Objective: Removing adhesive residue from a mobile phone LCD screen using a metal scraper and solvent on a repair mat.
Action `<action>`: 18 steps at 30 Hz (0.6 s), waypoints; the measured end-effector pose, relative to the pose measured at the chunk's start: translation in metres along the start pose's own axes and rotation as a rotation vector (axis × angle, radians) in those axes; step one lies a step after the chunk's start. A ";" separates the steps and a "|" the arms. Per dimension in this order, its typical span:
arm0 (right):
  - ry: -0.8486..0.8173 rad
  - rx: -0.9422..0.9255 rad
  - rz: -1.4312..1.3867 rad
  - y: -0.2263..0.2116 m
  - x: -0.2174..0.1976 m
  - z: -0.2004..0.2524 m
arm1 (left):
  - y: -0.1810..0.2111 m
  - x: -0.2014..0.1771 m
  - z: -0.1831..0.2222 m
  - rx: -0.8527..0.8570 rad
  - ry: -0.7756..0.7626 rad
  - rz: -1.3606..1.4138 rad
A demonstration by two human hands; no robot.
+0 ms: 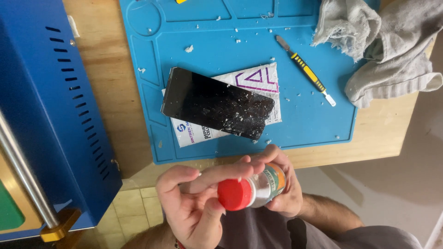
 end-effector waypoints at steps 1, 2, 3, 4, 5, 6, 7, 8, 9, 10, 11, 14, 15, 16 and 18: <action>0.001 -0.003 0.000 0.004 -0.005 0.007 | 0.002 -0.002 0.000 -0.001 -0.003 0.000; 0.049 -0.156 0.237 -0.005 -0.012 0.015 | -0.005 0.001 0.000 -0.101 -0.056 0.032; 0.099 -0.308 0.474 -0.014 -0.016 0.025 | -0.012 0.004 0.002 -0.202 -0.107 0.064; 0.101 -0.307 0.472 -0.012 -0.023 0.026 | -0.008 0.013 -0.003 -0.204 -0.107 0.063; -0.017 -0.513 0.719 -0.021 -0.011 0.033 | -0.008 0.013 -0.007 -0.245 -0.032 -0.060; -0.141 -0.719 0.965 -0.023 0.002 0.044 | -0.006 0.012 -0.010 -0.283 0.043 -0.183; -0.141 -0.718 0.964 -0.025 0.015 0.041 | -0.004 0.014 -0.013 -0.283 0.044 -0.184; -0.073 -0.679 0.997 -0.027 0.022 0.034 | -0.004 0.010 -0.014 -0.328 0.102 -0.194; -0.006 -0.638 1.029 -0.029 0.029 0.028 | -0.005 0.007 -0.015 -0.373 0.159 -0.203; -0.007 -0.643 1.029 -0.037 0.028 0.029 | -0.004 0.003 -0.017 -0.370 0.156 -0.204; -0.123 -0.220 0.640 -0.015 0.017 0.016 | -0.002 0.017 -0.022 -0.321 -0.028 -0.131; -0.220 0.173 0.266 0.005 0.014 0.022 | 0.005 0.034 -0.026 -0.224 -0.519 -0.143; -0.224 0.158 0.289 0.001 0.012 0.023 | 0.006 0.043 -0.015 -0.176 -0.819 -0.234; -0.223 0.158 0.291 -0.001 0.010 0.025 | 0.005 0.044 -0.022 -0.176 -0.820 -0.232; -0.239 0.114 0.361 -0.007 0.009 0.026 | 0.010 0.056 -0.024 -0.014 -1.017 -0.351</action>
Point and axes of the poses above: each hand's wrist, its own z-axis away from the middle knuckle, its own x-axis out of the palm, y = z × x, the point moved 9 cm from there along -z, towards the middle knuckle, and after that the axes turned 5 degrees about -z, right-handed, at the moved point
